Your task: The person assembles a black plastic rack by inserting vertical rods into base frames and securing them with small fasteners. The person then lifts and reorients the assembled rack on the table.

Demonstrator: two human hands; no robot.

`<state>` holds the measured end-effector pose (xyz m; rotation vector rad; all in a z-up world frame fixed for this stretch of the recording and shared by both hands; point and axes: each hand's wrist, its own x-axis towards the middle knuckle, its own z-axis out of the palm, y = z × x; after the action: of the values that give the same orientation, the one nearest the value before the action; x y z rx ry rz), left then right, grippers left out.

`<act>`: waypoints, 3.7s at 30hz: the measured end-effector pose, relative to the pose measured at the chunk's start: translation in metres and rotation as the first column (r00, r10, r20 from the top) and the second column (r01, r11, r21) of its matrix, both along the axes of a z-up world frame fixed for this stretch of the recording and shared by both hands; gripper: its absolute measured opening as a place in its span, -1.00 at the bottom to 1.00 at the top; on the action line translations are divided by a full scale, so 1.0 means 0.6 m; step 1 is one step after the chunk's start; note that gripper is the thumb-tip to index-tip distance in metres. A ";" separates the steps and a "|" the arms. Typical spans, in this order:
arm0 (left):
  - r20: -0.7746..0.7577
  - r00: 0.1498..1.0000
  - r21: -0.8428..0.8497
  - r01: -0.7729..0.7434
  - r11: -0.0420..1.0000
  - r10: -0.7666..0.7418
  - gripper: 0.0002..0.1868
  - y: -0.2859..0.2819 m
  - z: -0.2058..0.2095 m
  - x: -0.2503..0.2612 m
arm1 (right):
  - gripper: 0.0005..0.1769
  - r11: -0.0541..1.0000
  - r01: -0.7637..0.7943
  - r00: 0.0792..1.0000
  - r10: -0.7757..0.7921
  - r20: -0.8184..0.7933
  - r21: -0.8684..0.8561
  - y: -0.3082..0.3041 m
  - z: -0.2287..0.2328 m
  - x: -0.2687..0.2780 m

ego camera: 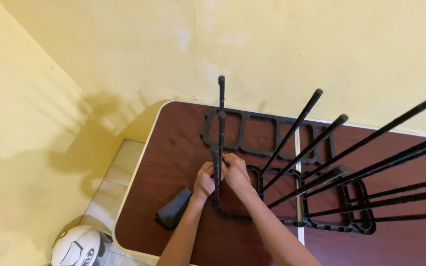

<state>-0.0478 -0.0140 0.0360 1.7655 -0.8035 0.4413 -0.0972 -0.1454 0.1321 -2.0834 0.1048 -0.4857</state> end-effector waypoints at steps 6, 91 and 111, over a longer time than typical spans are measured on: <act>0.022 0.999 0.024 -0.041 0.999 0.041 -0.90 -0.003 -0.017 0.010 | -0.73 0.998 -0.015 0.999 0.017 -0.038 0.053 0.001 0.028 0.002; -0.620 0.745 -0.169 0.180 0.969 -0.246 -0.85 0.009 0.024 0.015 | -0.77 0.995 -0.020 0.973 0.041 -0.225 0.093 0.001 0.153 -0.017; -0.252 0.966 0.302 0.129 0.944 -0.051 -0.79 -0.010 0.066 0.043 | -0.78 0.996 -0.016 0.999 0.013 -0.042 -0.085 -0.007 0.141 -0.005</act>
<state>-0.0217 -0.0202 0.0756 2.0214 -0.8097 0.0311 -0.1000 -0.1498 0.2164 -2.1769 0.0946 -0.4449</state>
